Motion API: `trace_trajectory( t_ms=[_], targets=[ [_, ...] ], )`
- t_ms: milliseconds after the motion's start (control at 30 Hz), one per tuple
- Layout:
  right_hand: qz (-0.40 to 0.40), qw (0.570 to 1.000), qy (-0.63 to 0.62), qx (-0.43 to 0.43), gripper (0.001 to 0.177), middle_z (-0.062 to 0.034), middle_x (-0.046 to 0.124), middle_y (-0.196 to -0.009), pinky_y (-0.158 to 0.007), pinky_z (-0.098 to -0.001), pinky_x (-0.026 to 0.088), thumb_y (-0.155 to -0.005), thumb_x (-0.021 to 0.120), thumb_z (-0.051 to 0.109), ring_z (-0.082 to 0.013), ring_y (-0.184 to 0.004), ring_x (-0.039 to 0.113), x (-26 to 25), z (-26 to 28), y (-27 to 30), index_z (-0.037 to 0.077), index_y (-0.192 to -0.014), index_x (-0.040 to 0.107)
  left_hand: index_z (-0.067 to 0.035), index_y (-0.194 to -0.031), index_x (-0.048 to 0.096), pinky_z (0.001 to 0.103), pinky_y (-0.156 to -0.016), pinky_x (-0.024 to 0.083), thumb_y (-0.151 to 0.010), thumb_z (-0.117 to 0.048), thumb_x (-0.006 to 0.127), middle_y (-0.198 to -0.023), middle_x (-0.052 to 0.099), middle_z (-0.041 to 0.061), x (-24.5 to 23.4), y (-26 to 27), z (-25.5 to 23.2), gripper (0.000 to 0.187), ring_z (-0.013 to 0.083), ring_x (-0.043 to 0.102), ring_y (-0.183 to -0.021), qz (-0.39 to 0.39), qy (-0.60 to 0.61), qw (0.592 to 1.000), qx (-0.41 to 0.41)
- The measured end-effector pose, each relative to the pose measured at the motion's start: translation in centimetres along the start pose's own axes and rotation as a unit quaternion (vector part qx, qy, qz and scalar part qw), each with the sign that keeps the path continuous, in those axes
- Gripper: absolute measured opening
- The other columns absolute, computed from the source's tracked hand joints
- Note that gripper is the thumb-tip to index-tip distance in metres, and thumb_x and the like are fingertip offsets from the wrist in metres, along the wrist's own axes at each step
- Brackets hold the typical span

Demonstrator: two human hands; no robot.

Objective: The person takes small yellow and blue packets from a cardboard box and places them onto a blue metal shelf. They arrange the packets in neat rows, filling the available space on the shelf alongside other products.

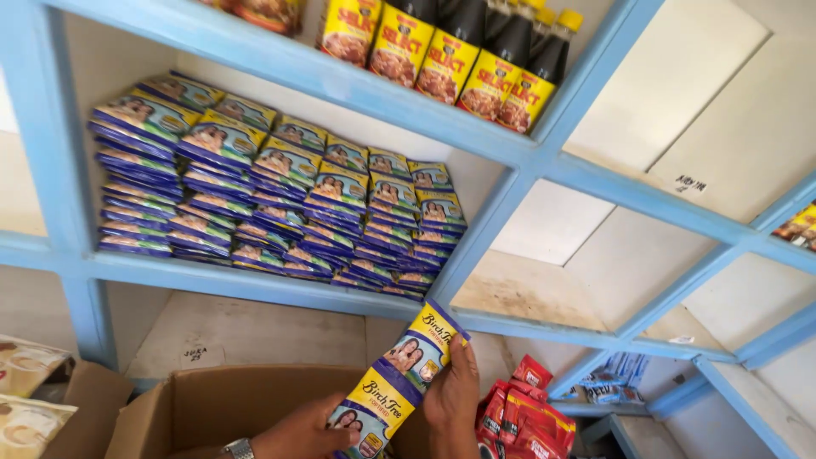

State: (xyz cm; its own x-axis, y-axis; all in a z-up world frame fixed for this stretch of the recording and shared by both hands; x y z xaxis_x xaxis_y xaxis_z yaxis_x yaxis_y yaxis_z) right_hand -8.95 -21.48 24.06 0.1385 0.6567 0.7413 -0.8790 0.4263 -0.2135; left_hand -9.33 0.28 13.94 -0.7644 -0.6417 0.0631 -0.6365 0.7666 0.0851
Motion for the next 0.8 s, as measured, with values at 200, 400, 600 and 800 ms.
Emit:
trace_trajectory(
  t_ms=[200,400,600,800],
  targets=[
    [0.033,0.975,0.070,0.208,0.033,-0.0100,0.073,-0.109,-0.089,-0.0436,0.059,-0.092,0.062,0.018,-0.0232,-0.097,0.072,4.4,-2.2,0.3,0.006,-0.122,0.063,-0.007,-0.127,0.059,0.026,-0.077,0.059,-0.095,-0.022,0.069,-0.106,0.076,0.005,-2.5,2.6,-4.4,0.037,0.0088,0.070,-0.088,-0.046,0.030,0.997,0.062],
    [0.159,0.932,0.132,0.299,0.038,-0.0091,0.074,-0.108,-0.078,-0.0449,0.061,-0.089,0.067,0.014,-0.0226,-0.093,0.074,10.3,-3.2,0.7,0.008,-0.126,0.061,-0.007,-0.126,0.056,0.025,-0.051,0.056,-0.096,-0.025,0.067,-0.095,0.075,0.007,-4.3,6.4,-8.7,0.036,0.0118,0.071,-0.062,-0.085,0.049,0.995,0.025],
    [0.139,0.944,0.189,0.232,0.036,-0.0068,0.074,-0.109,-0.076,-0.0449,0.064,-0.088,0.070,0.006,-0.0207,-0.092,0.075,13.4,-4.5,-1.5,0.007,-0.123,0.061,-0.011,-0.134,0.052,0.027,-0.050,0.056,-0.092,-0.019,0.069,-0.100,0.074,0.008,-7.9,9.0,-11.9,0.046,0.0134,0.072,-0.063,-0.170,0.069,0.980,0.083],
    [0.136,0.931,0.264,0.213,0.036,-0.0046,0.073,-0.103,-0.066,-0.0348,0.058,-0.089,0.069,0.004,-0.0176,-0.086,0.071,18.0,-5.8,-1.7,0.013,-0.122,0.061,-0.017,-0.142,0.051,0.030,-0.055,0.059,-0.090,-0.019,0.074,-0.118,0.072,0.005,-11.6,12.1,-14.7,0.057,0.0123,0.071,-0.079,-0.292,0.103,0.948,0.081]
  ],
)
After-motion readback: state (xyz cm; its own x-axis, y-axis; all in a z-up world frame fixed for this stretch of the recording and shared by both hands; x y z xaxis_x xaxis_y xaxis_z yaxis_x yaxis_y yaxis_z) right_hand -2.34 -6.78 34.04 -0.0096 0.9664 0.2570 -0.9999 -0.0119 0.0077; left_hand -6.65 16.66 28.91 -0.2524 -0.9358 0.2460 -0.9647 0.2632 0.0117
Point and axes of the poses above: each hand's wrist, its own y-axis away from the middle knuckle, its own x-axis out of the palm, z = x × y, the point moved 6 cm from there along -y, towards the middle knuckle
